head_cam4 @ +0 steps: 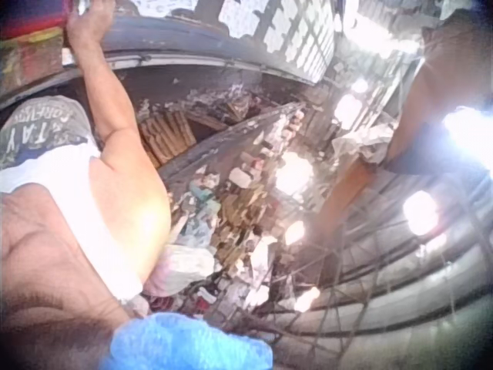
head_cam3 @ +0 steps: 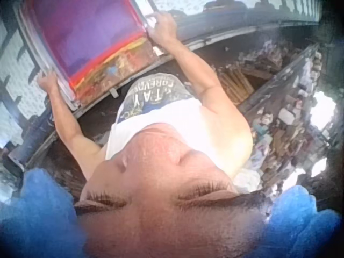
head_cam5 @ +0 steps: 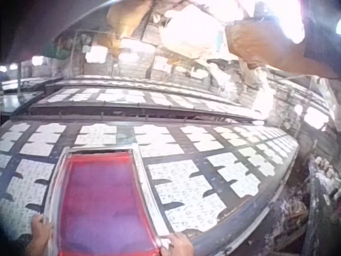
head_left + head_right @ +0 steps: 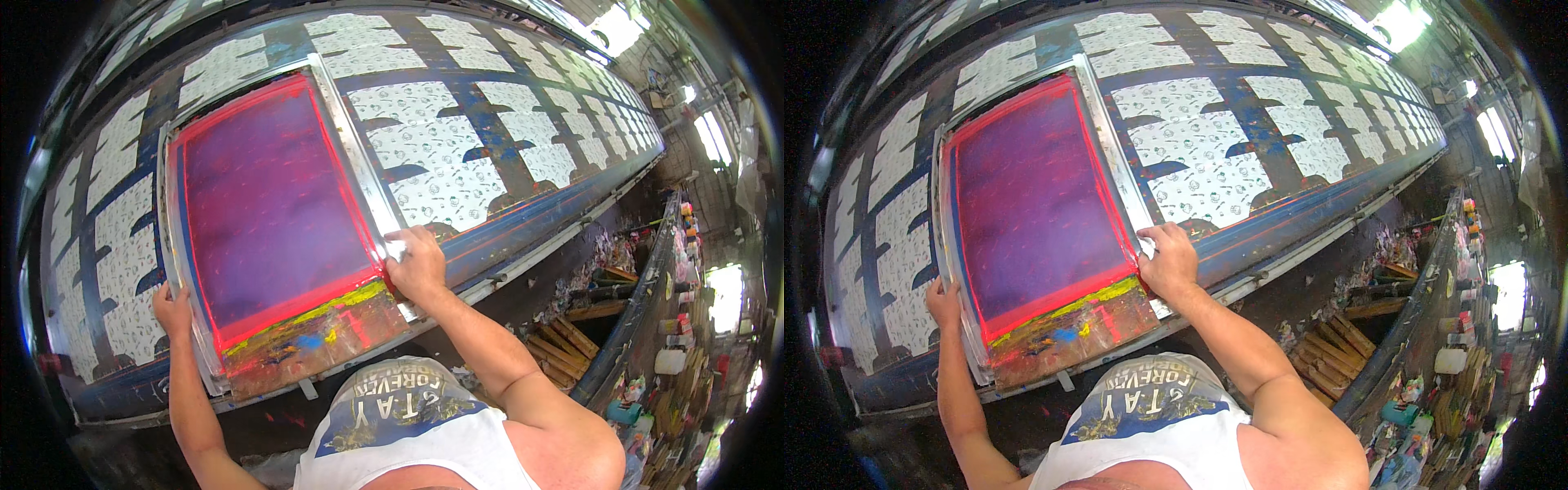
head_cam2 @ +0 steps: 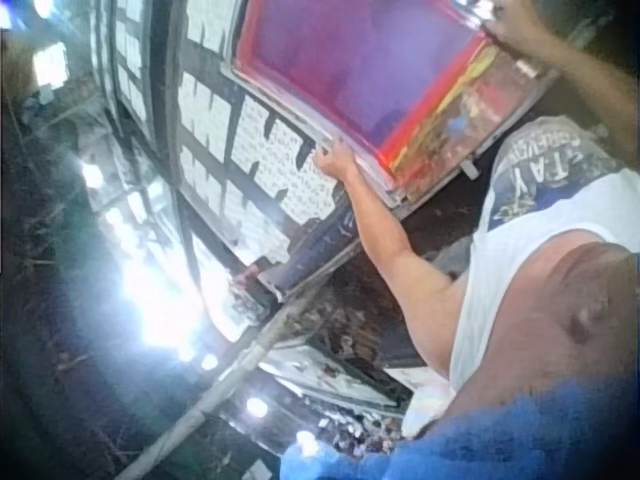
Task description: The person pours red ink onto a screen-printing frame and uses a squeegee to spread the ink evenly across the mesh. The person repeatedly pulls the squeegee across the screen to coat the surface with ink.
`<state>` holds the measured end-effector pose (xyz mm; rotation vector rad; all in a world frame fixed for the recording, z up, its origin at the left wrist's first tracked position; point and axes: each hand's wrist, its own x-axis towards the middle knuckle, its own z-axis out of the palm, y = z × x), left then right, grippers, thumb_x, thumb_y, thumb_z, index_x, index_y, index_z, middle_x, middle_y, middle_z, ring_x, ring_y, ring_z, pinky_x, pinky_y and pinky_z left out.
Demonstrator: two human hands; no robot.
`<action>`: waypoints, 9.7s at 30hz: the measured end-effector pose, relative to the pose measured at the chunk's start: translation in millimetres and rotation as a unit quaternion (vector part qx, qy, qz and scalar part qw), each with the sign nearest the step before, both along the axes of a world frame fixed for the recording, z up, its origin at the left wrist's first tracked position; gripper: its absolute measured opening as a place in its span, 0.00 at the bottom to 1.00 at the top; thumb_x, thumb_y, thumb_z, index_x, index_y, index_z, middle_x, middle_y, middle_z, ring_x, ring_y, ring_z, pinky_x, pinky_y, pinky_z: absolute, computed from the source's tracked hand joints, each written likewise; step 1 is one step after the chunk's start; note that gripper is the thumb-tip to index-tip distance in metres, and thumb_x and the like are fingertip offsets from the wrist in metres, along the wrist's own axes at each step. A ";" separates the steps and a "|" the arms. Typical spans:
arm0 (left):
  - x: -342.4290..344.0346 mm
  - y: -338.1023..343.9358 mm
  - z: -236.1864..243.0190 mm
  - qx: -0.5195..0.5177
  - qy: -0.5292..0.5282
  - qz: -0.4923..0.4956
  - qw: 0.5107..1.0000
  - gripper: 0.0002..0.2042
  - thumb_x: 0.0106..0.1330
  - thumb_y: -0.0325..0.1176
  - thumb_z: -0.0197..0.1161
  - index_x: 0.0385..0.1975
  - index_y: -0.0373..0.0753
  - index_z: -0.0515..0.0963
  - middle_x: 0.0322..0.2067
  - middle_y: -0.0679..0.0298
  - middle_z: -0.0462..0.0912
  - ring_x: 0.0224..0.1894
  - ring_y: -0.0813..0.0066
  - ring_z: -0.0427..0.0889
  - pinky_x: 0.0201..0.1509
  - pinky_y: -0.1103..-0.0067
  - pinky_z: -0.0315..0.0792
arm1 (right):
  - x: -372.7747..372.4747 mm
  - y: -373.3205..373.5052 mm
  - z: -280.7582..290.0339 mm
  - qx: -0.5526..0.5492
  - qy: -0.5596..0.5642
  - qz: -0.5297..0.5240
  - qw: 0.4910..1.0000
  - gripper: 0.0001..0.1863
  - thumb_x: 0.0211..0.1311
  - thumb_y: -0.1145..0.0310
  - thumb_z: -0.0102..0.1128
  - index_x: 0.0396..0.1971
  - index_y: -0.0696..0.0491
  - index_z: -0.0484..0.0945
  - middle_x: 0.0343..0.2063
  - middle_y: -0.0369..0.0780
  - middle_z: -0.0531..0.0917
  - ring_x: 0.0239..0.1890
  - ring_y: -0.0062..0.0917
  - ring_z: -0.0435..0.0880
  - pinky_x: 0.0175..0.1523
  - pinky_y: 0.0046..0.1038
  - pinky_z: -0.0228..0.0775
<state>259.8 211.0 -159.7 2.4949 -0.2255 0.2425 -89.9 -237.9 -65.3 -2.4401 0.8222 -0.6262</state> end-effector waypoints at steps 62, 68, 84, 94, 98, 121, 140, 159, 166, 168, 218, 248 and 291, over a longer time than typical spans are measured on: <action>-219.7 -440.5 30.1 0.045 0.011 0.037 0.998 0.22 0.56 0.38 0.83 0.50 0.39 0.92 0.41 0.53 0.81 0.45 0.52 0.85 0.54 0.60 0.79 | -201.1 -419.6 -28.9 -0.006 -0.011 -0.004 1.000 0.22 0.58 0.72 0.80 0.54 0.52 0.90 0.56 0.48 0.89 0.57 0.45 0.88 0.64 0.41 0.80; -221.9 -440.7 29.0 0.022 -0.002 0.019 1.000 0.26 0.58 0.39 0.82 0.58 0.36 0.90 0.44 0.50 0.82 0.48 0.49 0.85 0.57 0.59 0.79 | -219.6 -353.9 12.9 0.000 -0.019 0.267 0.963 0.27 0.62 0.65 0.81 0.62 0.50 0.87 0.65 0.50 0.86 0.69 0.47 0.83 0.71 0.49 0.76; -218.7 -439.1 23.3 0.107 -0.089 -0.060 0.988 0.23 0.69 0.37 0.73 0.62 0.38 0.88 0.57 0.54 0.83 0.62 0.50 0.80 0.66 0.56 0.77 | -194.5 -257.2 46.5 -0.197 0.057 0.374 0.904 0.22 0.64 0.71 0.64 0.59 0.49 0.88 0.57 0.42 0.89 0.60 0.41 0.89 0.63 0.47 0.82; -158.8 -435.6 117.9 0.369 -0.014 -0.266 0.890 0.18 0.63 0.34 0.79 0.52 0.37 0.90 0.59 0.53 0.87 0.66 0.51 0.83 0.68 0.54 0.77 | -134.0 -247.6 71.7 -0.153 0.283 0.345 0.882 0.23 0.60 0.72 0.68 0.57 0.45 0.91 0.44 0.44 0.92 0.51 0.42 0.93 0.55 0.47 0.85; -143.2 -455.0 137.8 0.408 -0.002 -0.294 0.864 0.35 0.57 0.39 0.88 0.65 0.36 0.83 0.69 0.56 0.83 0.73 0.53 0.79 0.74 0.55 0.76 | -149.6 -238.6 79.3 -0.156 0.245 0.339 0.895 0.24 0.59 0.71 0.69 0.57 0.44 0.91 0.44 0.43 0.92 0.48 0.43 0.93 0.52 0.47 0.86; -117.3 -471.4 129.0 0.453 0.118 -0.294 0.833 0.53 0.44 0.39 0.93 0.76 0.38 0.73 0.83 0.57 0.67 0.81 0.49 0.70 0.79 0.52 0.71 | 70.4 -347.2 4.9 -0.259 0.090 0.289 0.917 0.22 0.56 0.76 0.65 0.52 0.49 0.91 0.43 0.46 0.92 0.46 0.45 0.93 0.53 0.47 0.84; -124.9 -478.7 126.8 0.468 0.134 -0.245 0.838 0.56 0.45 0.37 0.93 0.80 0.41 0.69 0.85 0.63 0.65 0.83 0.53 0.68 0.82 0.55 0.67 | 332.6 -469.7 33.4 -0.297 0.191 0.274 0.895 0.21 0.66 0.68 0.63 0.58 0.45 0.91 0.52 0.47 0.93 0.56 0.44 0.93 0.62 0.48 0.86; -123.4 -483.5 138.4 0.518 0.122 -0.274 0.801 0.50 0.52 0.45 0.92 0.77 0.40 0.74 0.84 0.62 0.67 0.79 0.55 0.74 0.76 0.54 0.76 | 176.4 -400.0 57.6 -0.214 0.279 0.359 0.865 0.19 0.57 0.70 0.63 0.47 0.51 0.93 0.43 0.53 0.93 0.50 0.50 0.94 0.57 0.52 0.86; -117.0 -480.7 134.2 0.502 0.117 -0.292 0.806 0.51 0.51 0.43 0.93 0.76 0.32 0.73 0.73 0.54 0.82 0.71 0.53 0.84 0.74 0.53 0.78 | 20.0 -320.0 64.2 -0.202 0.289 0.356 0.866 0.19 0.54 0.69 0.67 0.47 0.46 0.93 0.41 0.48 0.93 0.47 0.49 0.94 0.52 0.52 0.87; -116.8 -480.5 133.4 0.498 0.113 -0.287 0.810 0.50 0.54 0.44 0.92 0.76 0.32 0.73 0.68 0.53 0.87 0.69 0.52 0.86 0.73 0.54 0.79 | -21.4 -298.9 61.1 -0.201 0.257 0.358 0.875 0.22 0.55 0.72 0.67 0.50 0.42 0.93 0.40 0.45 0.92 0.44 0.49 0.93 0.48 0.52 0.85; -220.4 -430.8 11.6 -0.073 -0.068 -0.042 0.994 0.22 0.57 0.26 0.73 0.54 0.33 0.90 0.49 0.51 0.89 0.56 0.53 0.88 0.67 0.65 0.79 | -191.0 -425.5 -32.5 0.019 0.030 0.002 0.999 0.26 0.54 0.73 0.77 0.56 0.54 0.89 0.48 0.46 0.89 0.52 0.44 0.88 0.59 0.40 0.81; -329.0 -692.2 34.7 -0.161 -0.081 -0.037 0.983 0.11 0.55 0.22 0.80 0.37 0.38 0.87 0.52 0.57 0.88 0.52 0.66 0.88 0.57 0.74 0.79 | -302.7 -692.8 -25.0 -0.003 -0.075 -0.053 0.996 0.18 0.50 0.74 0.76 0.43 0.47 0.90 0.44 0.41 0.89 0.52 0.44 0.87 0.58 0.44 0.81; -432.0 -869.6 16.1 -0.035 -0.074 -0.046 0.996 0.17 0.56 0.26 0.75 0.48 0.40 0.91 0.42 0.56 0.85 0.48 0.57 0.84 0.56 0.65 0.78 | -427.2 -753.3 -3.3 -0.059 0.026 0.320 0.945 0.26 0.60 0.67 0.79 0.61 0.50 0.88 0.69 0.46 0.83 0.73 0.46 0.80 0.73 0.51 0.73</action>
